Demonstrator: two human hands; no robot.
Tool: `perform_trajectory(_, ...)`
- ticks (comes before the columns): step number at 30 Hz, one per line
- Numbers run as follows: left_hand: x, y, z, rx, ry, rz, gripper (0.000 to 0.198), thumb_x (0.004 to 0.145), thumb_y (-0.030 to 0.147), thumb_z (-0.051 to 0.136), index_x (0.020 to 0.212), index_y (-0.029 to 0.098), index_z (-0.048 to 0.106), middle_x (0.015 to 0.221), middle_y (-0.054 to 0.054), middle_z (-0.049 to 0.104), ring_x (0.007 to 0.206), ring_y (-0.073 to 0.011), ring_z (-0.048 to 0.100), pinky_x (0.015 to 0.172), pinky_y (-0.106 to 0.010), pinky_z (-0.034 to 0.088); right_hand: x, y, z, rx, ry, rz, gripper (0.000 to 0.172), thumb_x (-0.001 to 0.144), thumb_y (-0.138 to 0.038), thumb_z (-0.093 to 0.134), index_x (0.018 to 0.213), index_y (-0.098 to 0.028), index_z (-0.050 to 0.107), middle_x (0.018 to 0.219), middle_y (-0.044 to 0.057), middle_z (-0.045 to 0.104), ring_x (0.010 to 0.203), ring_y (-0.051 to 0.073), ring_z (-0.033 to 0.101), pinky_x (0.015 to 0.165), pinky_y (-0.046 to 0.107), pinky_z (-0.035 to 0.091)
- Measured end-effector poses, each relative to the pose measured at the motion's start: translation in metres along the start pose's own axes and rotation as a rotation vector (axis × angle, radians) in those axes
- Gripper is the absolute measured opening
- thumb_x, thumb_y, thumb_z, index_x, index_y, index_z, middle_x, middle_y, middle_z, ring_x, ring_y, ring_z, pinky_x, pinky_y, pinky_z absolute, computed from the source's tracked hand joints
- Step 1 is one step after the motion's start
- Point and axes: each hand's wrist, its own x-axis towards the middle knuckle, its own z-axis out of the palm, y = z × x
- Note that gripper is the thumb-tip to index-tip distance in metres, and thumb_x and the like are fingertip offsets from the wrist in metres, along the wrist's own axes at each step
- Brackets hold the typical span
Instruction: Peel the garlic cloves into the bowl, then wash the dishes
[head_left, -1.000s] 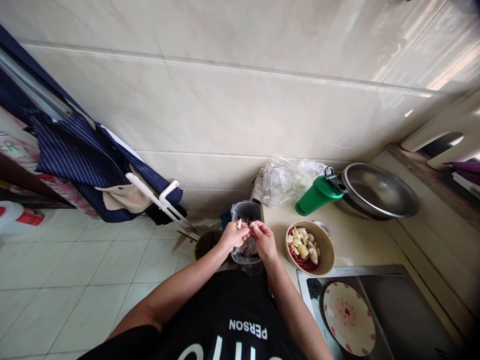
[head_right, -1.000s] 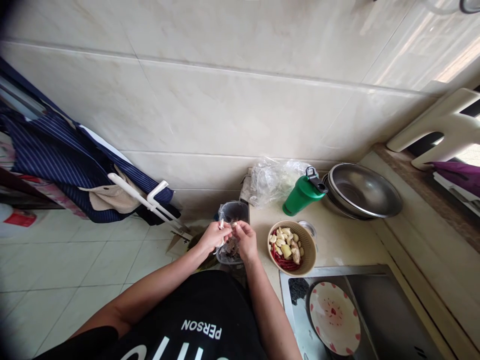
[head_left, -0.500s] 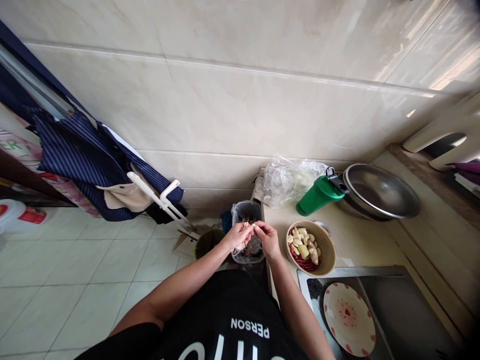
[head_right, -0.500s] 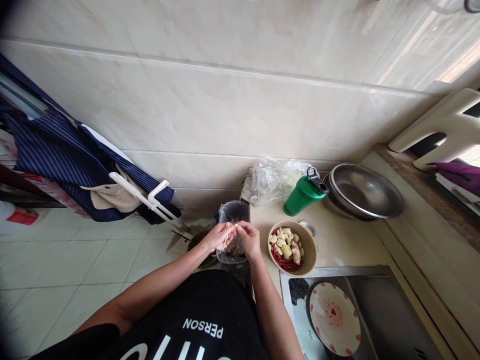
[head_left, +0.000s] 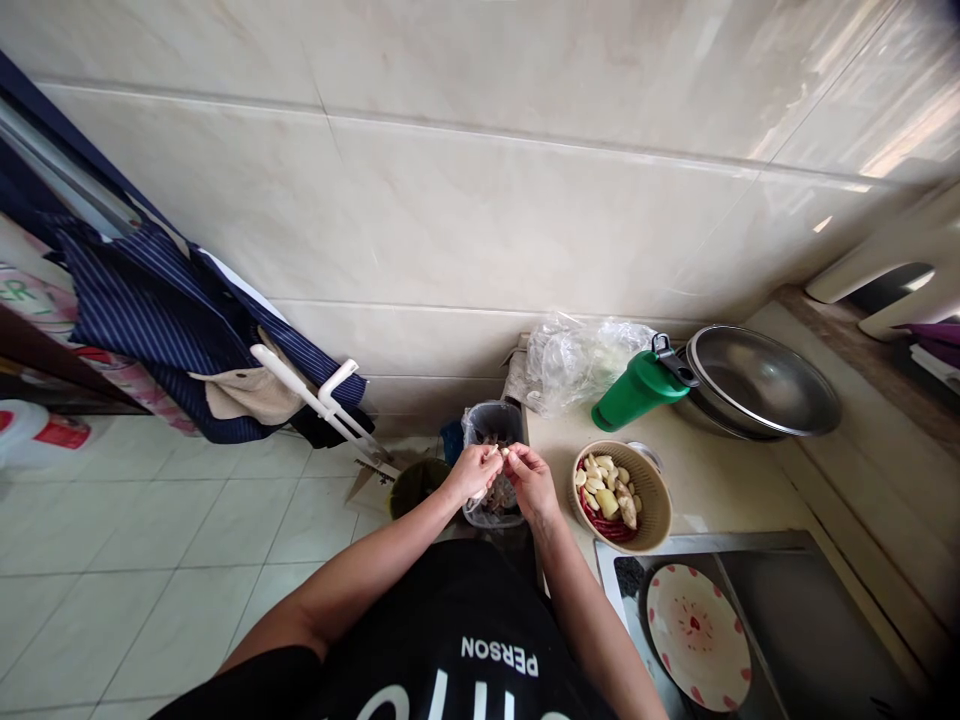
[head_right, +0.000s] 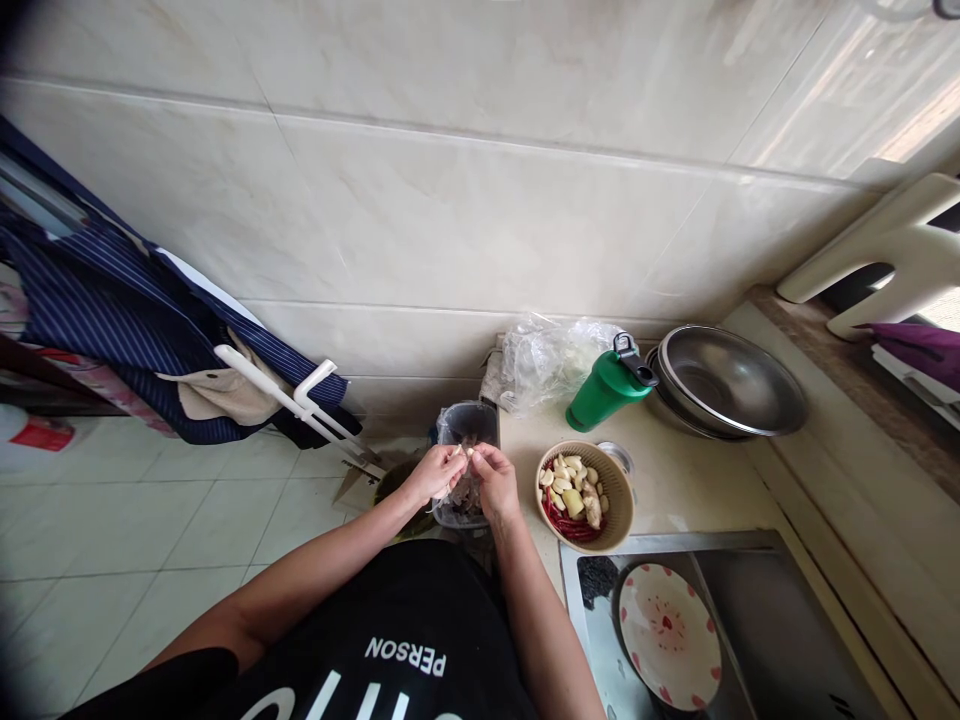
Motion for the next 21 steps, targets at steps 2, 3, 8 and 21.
perform_trajectory(2,0.0,-0.001,0.001,0.056,-0.023,0.01,0.027,0.075,0.029,0.044,0.051,0.017,0.042,0.041,0.004,0.044,0.037,-0.0075,0.04,0.04,-0.019,0.028,0.0,0.001,0.001,0.07,-0.017,0.043,0.021,0.063,-0.032,0.075,0.075,-0.02,0.064,0.07,-0.002,0.062,0.058,0.01,0.052,0.06,0.025,0.044)
perform_trajectory(3,0.0,-0.003,0.002,0.074,-0.029,0.011,0.027,0.075,0.029,0.044,0.051,0.017,0.041,0.041,0.004,0.044,0.037,-0.0075,0.04,0.04,-0.019,0.028,0.001,0.001,0.0,0.091,-0.027,0.061,0.021,0.063,-0.033,0.075,0.075,-0.02,0.063,0.069,-0.002,0.061,0.057,0.01,0.052,0.058,0.024,0.044)
perform_trajectory(8,0.002,-0.009,0.0,0.143,0.011,0.019,0.025,0.074,0.026,0.045,0.051,0.017,0.039,0.042,0.005,0.042,0.039,-0.0071,0.039,0.042,-0.019,0.025,0.005,0.0,-0.006,0.196,-0.002,0.087,0.024,0.064,-0.034,0.076,0.076,-0.021,0.061,0.07,-0.003,0.059,0.054,0.008,0.047,0.055,0.021,0.042)
perform_trajectory(21,-0.004,0.0,-0.007,0.031,-0.201,0.109,0.033,0.086,0.042,0.039,0.066,0.017,0.047,0.042,0.006,0.044,0.036,-0.0066,0.039,0.043,-0.018,0.031,0.007,-0.015,-0.02,-0.564,-0.155,-0.194,0.02,0.077,-0.037,0.058,0.076,-0.018,0.064,0.064,-0.001,0.059,0.059,0.012,0.049,0.06,0.025,0.041)
